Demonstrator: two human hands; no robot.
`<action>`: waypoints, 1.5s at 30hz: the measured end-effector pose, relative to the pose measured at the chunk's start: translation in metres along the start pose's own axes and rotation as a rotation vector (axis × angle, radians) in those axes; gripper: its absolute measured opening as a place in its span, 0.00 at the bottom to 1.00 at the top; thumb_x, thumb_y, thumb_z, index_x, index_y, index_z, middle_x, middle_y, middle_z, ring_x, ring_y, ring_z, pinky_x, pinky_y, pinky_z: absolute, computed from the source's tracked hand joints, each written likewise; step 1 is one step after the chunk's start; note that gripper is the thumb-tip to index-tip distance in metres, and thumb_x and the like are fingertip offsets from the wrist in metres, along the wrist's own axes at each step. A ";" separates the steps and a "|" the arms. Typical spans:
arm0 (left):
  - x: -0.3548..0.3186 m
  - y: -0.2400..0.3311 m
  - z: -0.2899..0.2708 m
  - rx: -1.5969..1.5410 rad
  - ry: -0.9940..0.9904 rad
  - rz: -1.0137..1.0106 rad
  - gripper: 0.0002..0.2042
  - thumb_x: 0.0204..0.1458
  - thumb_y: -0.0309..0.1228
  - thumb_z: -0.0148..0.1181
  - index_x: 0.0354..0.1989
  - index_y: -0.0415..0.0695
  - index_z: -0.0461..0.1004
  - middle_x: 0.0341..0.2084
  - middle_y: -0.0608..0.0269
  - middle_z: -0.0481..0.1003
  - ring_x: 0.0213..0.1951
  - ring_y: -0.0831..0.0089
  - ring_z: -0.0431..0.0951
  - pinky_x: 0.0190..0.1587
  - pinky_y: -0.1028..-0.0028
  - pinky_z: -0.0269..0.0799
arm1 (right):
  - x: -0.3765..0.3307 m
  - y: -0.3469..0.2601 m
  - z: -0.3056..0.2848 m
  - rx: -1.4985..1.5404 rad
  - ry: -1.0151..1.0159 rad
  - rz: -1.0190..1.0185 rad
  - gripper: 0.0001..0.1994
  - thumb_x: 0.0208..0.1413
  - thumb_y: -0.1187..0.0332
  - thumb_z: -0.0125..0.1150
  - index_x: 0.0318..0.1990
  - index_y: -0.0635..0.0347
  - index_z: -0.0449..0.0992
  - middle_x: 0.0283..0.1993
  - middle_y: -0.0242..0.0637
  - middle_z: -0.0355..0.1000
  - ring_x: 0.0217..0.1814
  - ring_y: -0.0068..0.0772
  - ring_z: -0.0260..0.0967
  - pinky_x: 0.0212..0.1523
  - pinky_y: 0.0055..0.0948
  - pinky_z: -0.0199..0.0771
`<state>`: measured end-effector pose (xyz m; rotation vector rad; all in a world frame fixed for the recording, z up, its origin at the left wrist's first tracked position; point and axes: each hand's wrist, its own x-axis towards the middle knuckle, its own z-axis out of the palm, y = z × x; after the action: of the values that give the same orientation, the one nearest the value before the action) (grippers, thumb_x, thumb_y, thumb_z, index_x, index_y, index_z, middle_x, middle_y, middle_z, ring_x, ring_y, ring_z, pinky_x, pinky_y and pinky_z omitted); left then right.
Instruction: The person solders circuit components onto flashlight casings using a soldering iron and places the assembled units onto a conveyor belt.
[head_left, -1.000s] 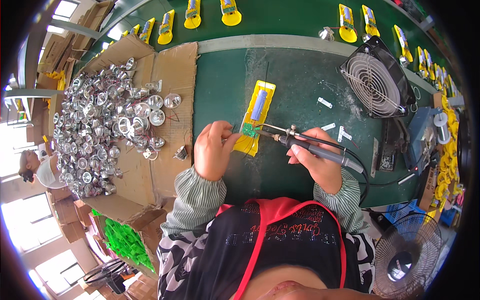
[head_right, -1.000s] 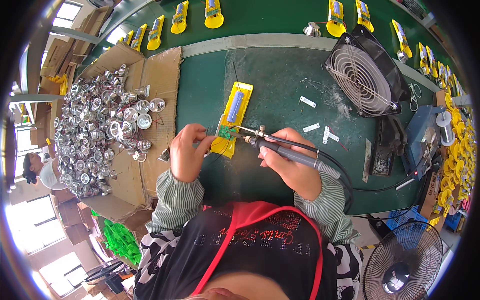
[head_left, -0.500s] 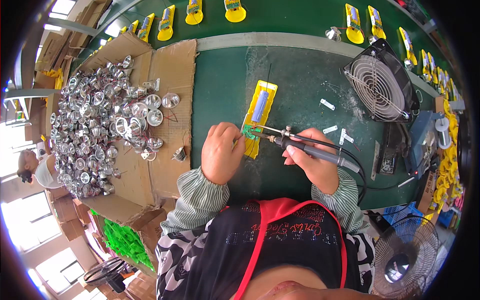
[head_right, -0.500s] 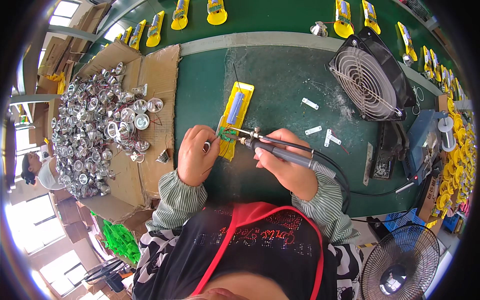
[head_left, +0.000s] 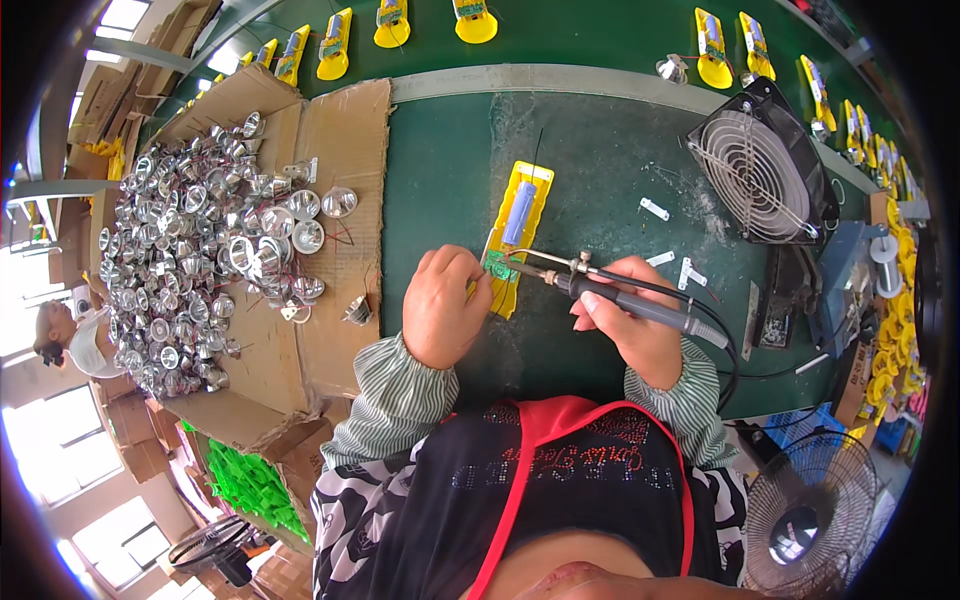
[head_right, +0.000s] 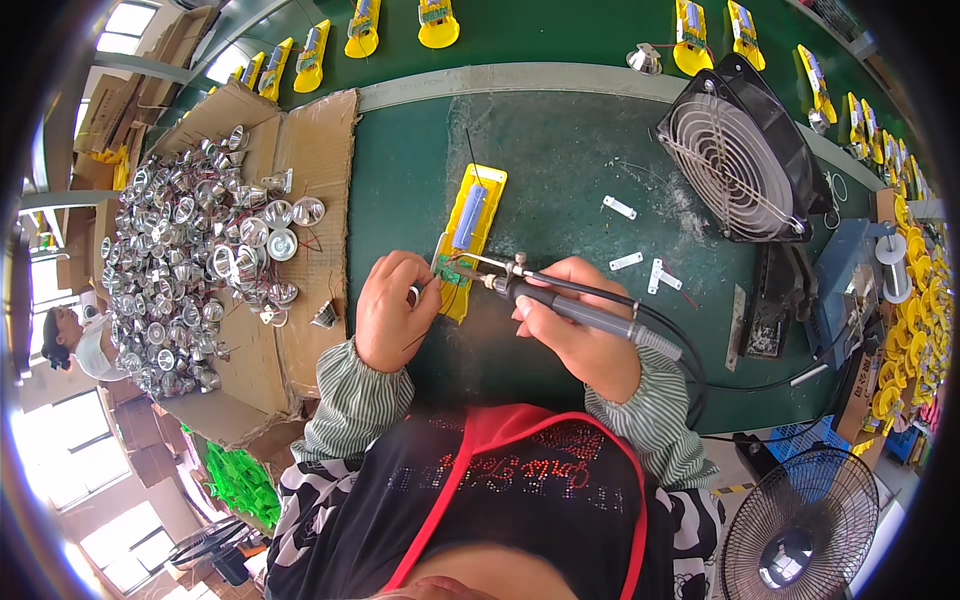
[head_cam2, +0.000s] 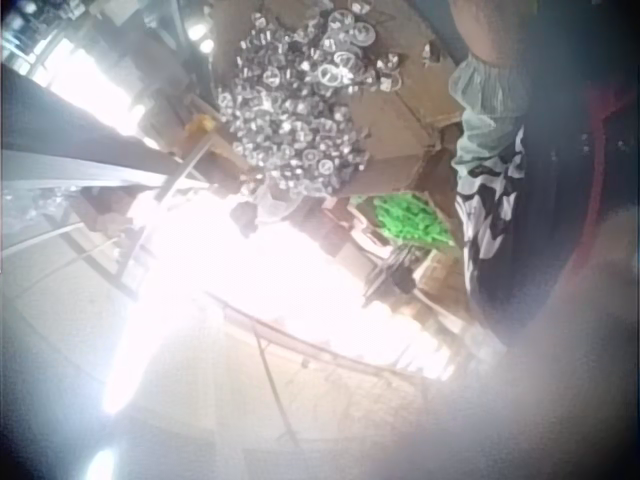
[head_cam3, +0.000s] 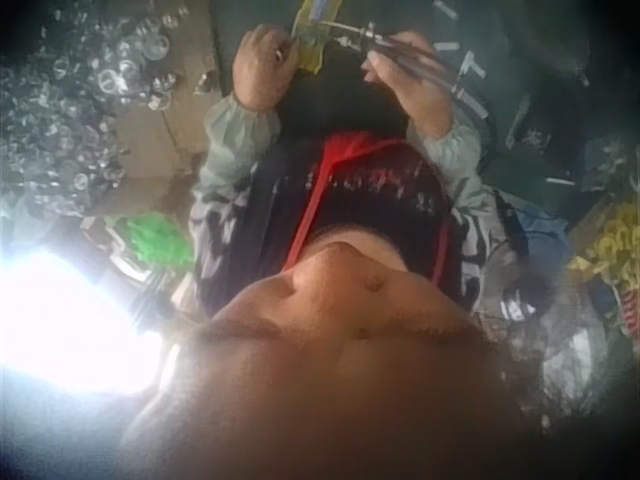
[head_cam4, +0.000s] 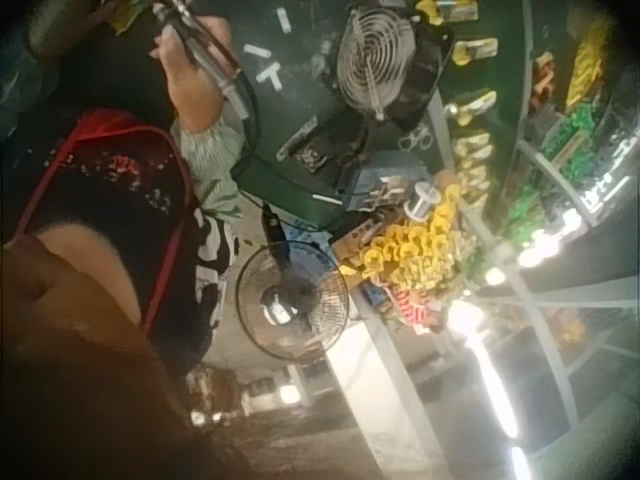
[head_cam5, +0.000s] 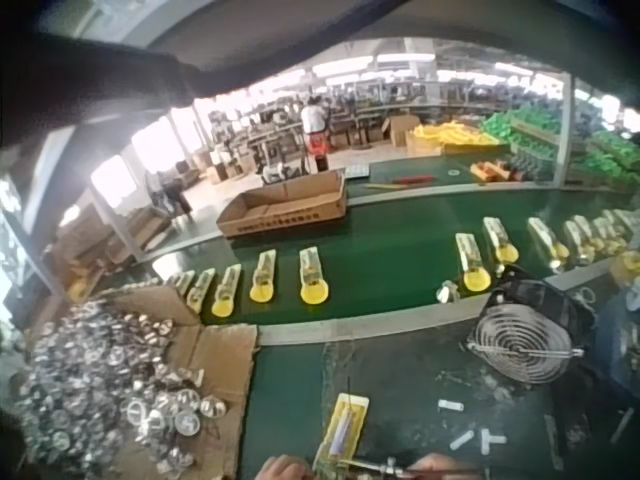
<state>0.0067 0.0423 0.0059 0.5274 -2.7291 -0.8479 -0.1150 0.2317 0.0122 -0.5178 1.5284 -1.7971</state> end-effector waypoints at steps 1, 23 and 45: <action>0.000 0.000 0.000 -0.001 0.000 0.003 0.05 0.45 0.24 0.57 0.26 0.39 0.67 0.29 0.54 0.70 0.33 0.55 0.70 0.37 0.63 0.65 | -0.001 -0.003 -0.002 0.001 0.014 -0.009 0.07 0.52 0.80 0.55 0.38 0.70 0.67 0.30 0.45 0.73 0.28 0.28 0.74 0.29 0.23 0.78; 0.090 0.019 0.031 0.040 -0.139 0.162 0.22 0.42 0.35 0.66 0.45 0.40 0.68 0.37 0.54 0.72 0.32 0.60 0.74 0.35 0.65 0.71 | -0.014 -0.015 -0.053 -0.022 0.294 -0.062 0.07 0.52 0.78 0.57 0.37 0.69 0.68 0.30 0.42 0.74 0.29 0.25 0.73 0.31 0.22 0.76; 0.269 -0.026 0.034 0.506 0.003 0.009 0.22 0.46 0.36 0.59 0.52 0.46 0.69 0.48 0.49 0.66 0.45 0.53 0.74 0.48 0.63 0.71 | -0.008 -0.010 -0.060 0.004 0.307 -0.062 0.07 0.51 0.77 0.58 0.37 0.69 0.69 0.29 0.41 0.74 0.28 0.25 0.73 0.30 0.22 0.75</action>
<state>-0.2414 -0.0692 -0.0062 0.6024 -2.9341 -0.1395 -0.1540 0.2792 0.0104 -0.2988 1.7276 -1.9986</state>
